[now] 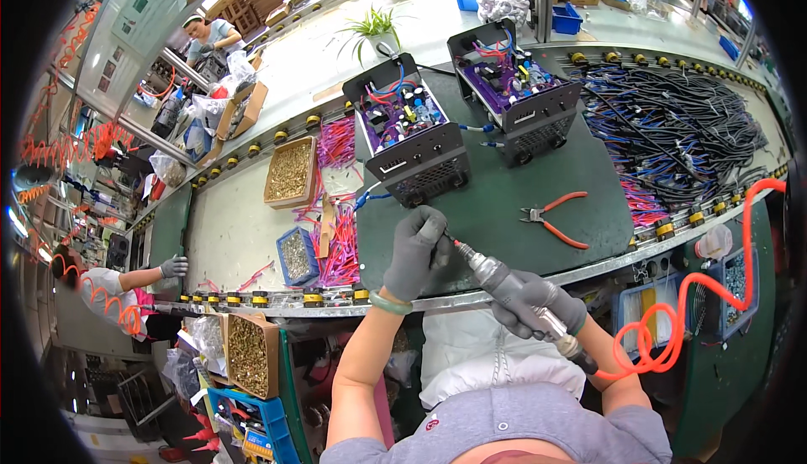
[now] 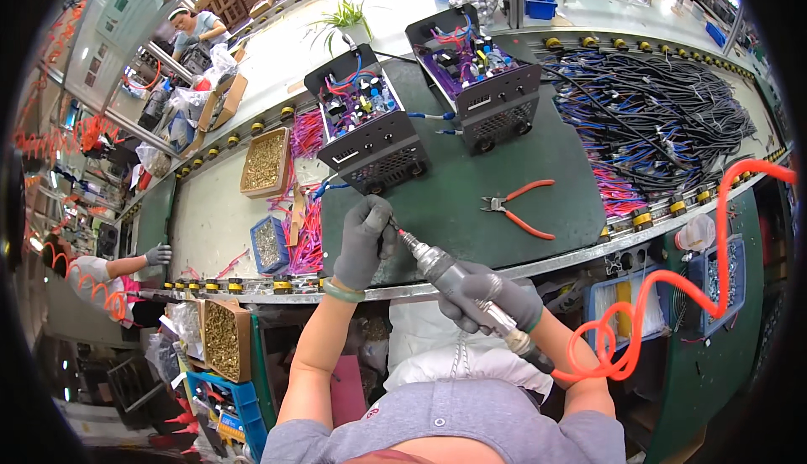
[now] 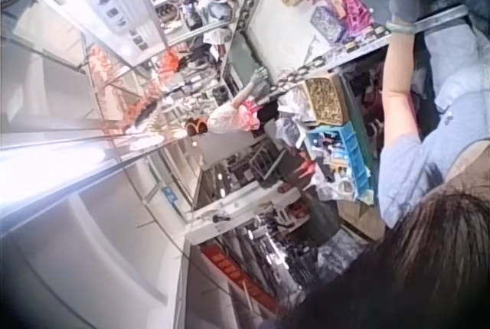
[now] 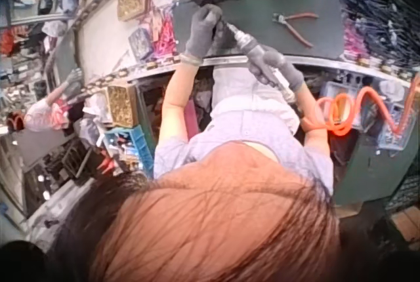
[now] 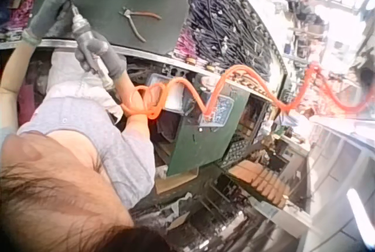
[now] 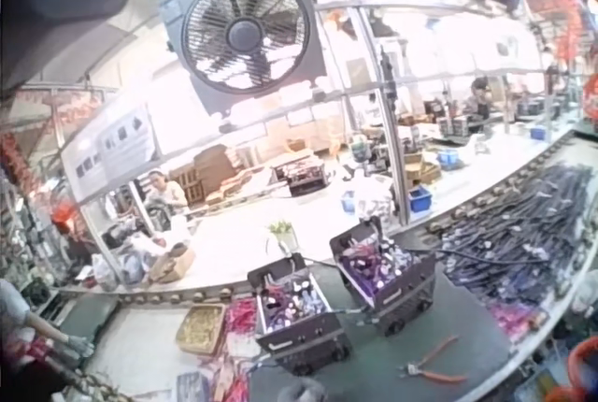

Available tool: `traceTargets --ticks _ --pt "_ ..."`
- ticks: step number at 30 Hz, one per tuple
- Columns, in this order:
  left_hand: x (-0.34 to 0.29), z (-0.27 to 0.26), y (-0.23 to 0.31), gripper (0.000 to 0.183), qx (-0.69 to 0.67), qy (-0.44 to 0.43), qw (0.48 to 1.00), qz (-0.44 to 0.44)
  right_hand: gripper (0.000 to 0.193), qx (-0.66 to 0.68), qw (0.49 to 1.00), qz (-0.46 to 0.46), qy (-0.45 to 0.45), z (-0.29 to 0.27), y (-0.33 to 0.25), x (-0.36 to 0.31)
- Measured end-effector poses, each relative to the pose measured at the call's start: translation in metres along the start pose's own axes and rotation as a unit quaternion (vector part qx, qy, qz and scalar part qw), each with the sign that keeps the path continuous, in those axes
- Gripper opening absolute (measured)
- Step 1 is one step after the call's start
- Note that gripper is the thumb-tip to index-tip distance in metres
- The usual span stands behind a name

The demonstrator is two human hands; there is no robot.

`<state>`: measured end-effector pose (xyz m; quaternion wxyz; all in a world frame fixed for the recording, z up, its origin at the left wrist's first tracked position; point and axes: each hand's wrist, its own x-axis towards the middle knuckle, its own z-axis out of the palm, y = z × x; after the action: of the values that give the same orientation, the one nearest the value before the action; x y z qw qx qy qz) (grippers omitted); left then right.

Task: The person assembles electronic components inside a metal chassis on a factory workbench. They connect wires to a circuit board, secure parts with a pneumatic screwdriver, and use pliers to adjust connections. The person handles multiple units, moving them along the assembly line.

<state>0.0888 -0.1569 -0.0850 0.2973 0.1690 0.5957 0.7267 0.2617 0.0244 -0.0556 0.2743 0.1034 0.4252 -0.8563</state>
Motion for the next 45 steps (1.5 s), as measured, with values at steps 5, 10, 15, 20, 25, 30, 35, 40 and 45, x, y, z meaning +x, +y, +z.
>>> traceTargets --ticks 5,10,15,20,25,30,35,40,45 --pt "0.009 0.002 0.013 0.030 0.056 -0.027 0.998 -0.033 0.074 -0.156 0.984 -0.075 0.043 0.002 -0.006 0.010" --pt "0.023 0.007 0.041 0.035 0.159 -0.028 0.984 -0.070 0.077 -0.271 0.943 -0.170 0.088 -0.003 -0.009 0.014" --pt "0.029 0.020 0.054 0.040 0.171 -0.022 0.979 -0.109 0.075 -0.216 0.954 -0.185 0.098 -0.008 -0.012 0.018" --pt "0.060 0.010 0.067 0.039 0.429 0.033 0.892 0.141 0.049 -0.151 0.954 -0.223 0.134 -0.013 -0.036 0.036" --pt "0.101 0.006 0.091 0.042 0.728 0.148 0.589 0.316 0.042 -0.121 0.963 -0.171 0.170 -0.009 -0.050 0.044" --pt "0.114 0.003 0.079 0.045 0.778 0.098 0.557 0.273 0.041 -0.098 0.963 -0.176 0.178 -0.004 -0.051 0.047" --pt "0.115 -0.003 0.074 0.042 0.763 0.119 0.554 0.310 0.041 -0.076 0.968 -0.159 0.180 -0.004 -0.049 0.048" --pt "0.113 0.001 0.077 0.040 0.761 0.103 0.576 0.279 0.041 -0.066 0.968 -0.160 0.180 -0.004 -0.049 0.048" --pt "0.115 0.000 0.074 0.038 0.761 0.114 0.563 0.302 0.037 -0.057 0.970 -0.166 0.171 -0.003 -0.048 0.051"
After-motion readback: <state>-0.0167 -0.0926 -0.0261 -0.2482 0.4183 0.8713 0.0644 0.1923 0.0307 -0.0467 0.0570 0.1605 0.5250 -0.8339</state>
